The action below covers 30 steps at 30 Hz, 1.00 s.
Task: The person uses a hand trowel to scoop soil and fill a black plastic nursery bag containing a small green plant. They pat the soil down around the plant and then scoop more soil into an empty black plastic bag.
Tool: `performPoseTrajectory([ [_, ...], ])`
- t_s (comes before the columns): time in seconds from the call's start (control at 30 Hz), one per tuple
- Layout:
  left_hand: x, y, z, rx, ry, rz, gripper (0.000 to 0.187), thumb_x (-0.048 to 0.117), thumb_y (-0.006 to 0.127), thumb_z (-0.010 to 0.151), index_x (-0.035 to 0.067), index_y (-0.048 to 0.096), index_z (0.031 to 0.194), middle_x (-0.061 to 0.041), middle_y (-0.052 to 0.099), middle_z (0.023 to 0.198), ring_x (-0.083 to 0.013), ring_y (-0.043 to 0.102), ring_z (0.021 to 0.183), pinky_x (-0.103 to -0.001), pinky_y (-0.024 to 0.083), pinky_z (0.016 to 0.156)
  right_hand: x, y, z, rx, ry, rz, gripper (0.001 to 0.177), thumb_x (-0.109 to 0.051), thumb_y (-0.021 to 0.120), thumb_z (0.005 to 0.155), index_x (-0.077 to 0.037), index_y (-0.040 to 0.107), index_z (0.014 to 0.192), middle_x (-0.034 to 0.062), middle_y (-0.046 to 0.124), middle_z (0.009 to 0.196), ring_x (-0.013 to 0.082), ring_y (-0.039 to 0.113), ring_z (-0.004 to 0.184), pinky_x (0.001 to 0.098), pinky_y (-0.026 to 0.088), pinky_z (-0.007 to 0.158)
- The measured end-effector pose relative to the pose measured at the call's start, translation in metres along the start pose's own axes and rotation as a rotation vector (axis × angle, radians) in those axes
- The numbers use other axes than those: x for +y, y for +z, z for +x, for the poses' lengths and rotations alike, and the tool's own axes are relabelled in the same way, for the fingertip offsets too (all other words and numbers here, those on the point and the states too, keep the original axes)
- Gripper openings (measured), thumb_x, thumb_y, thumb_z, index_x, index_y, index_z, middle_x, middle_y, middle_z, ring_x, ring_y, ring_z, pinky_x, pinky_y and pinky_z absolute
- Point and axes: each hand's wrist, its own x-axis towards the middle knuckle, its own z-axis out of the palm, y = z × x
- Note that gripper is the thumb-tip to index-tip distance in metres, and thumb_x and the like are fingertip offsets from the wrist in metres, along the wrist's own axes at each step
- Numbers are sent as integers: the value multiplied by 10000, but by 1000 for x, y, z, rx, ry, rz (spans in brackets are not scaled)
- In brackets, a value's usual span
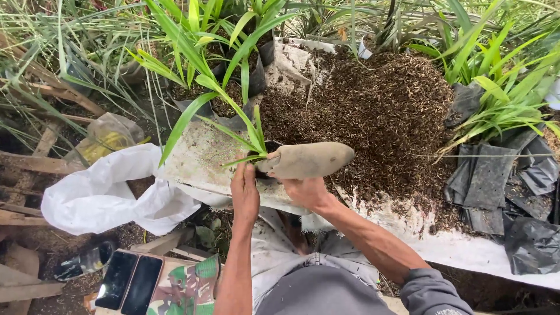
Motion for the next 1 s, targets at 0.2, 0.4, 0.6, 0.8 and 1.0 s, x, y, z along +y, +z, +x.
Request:
performPoseTrajectory([
  [0.2,28,3,-8,-13,39,-89,888,486,536,983,-67,188,1585,-388,279,1586,-543,259,1478,-715,230,1184,4,-26,-5,-30,43,-45,125,-118,824,844,-92,792,962,22,783,922,113,713,783,318,576,844],
  [0.4,-27,11,20,87,-25,-63,601,205,578,995,50,422,1555,-276,569,1430,-386,520,1365,-556,419,1096,4,-35,5,-96,-8,-30,101,-71,766,862,-99,766,959,42,729,877,213,729,802,381,587,853],
  [0.6,33,18,14,130,-83,67,628,59,552,976,5,359,1571,-282,550,1454,-452,378,1460,-641,239,1212,-7,-71,40,-48,-18,129,78,-26,723,898,-65,725,966,92,738,950,229,717,821,459,554,938],
  [0.8,-40,18,55,145,6,147,607,63,631,929,22,478,1515,-276,565,1429,-466,445,1402,-644,271,1197,25,-38,39,-37,60,164,41,-70,711,949,-42,709,979,126,724,894,237,693,767,446,566,849],
  [1.0,15,19,30,120,52,125,551,117,611,966,23,505,1498,-326,611,1349,-506,528,1316,-663,338,1145,18,-58,62,-65,73,158,64,-22,702,935,-9,692,997,126,667,767,211,628,559,331,578,647],
])
